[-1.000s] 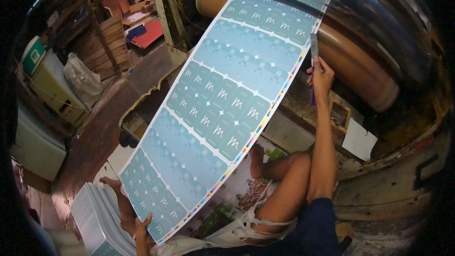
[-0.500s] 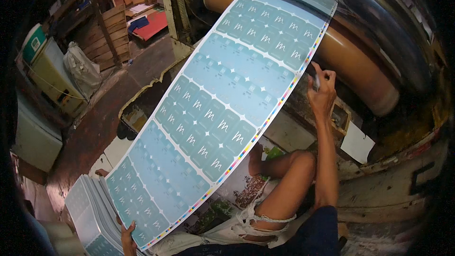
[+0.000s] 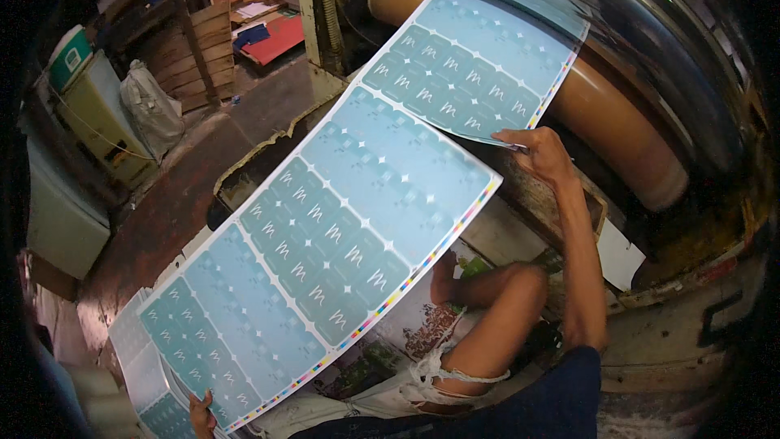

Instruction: The person cuts printed paper sheets into smaller sections using a hand tool as they emerge from a printing press, then stacks the cut sheets on the floor.

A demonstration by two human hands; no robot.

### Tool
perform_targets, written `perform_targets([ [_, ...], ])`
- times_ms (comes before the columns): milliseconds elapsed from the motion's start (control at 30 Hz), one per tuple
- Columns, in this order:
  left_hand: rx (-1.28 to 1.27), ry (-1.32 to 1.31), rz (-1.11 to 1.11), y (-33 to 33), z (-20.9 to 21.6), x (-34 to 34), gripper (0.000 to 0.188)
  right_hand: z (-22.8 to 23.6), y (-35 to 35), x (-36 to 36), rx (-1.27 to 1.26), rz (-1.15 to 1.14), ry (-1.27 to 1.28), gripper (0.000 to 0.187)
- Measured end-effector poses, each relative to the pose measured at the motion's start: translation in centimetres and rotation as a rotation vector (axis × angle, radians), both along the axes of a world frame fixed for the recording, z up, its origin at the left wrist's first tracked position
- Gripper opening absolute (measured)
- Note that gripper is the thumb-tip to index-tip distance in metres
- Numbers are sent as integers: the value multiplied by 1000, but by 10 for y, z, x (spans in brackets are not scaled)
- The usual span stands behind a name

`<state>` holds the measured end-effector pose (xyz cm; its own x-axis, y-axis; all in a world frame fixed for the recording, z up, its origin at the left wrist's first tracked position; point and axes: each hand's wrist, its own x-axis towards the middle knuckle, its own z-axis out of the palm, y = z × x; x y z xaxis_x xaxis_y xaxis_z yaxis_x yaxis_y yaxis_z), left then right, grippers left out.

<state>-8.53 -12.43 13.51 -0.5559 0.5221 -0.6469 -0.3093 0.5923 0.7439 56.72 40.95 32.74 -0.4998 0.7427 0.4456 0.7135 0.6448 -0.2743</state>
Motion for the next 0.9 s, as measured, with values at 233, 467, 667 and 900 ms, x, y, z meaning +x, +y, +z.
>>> perform_targets([
  [233, 73, 105, 59, -67, -168, -126, 53, -153, -127, -121, -6, -197, 97, 37],
  [467, 192, 43, 56, -8, -251, -132, 48, -195, -181, -193, -123, -207, 102, 32],
  [667, 309, 257, -41, 35, -257, -103, 56, -190, -176, -190, -60, -60, 129, 26],
  [900, 388, -59, 39, 65, -314, -96, 38, -148, -168, -193, -202, -100, -16, 24],
])
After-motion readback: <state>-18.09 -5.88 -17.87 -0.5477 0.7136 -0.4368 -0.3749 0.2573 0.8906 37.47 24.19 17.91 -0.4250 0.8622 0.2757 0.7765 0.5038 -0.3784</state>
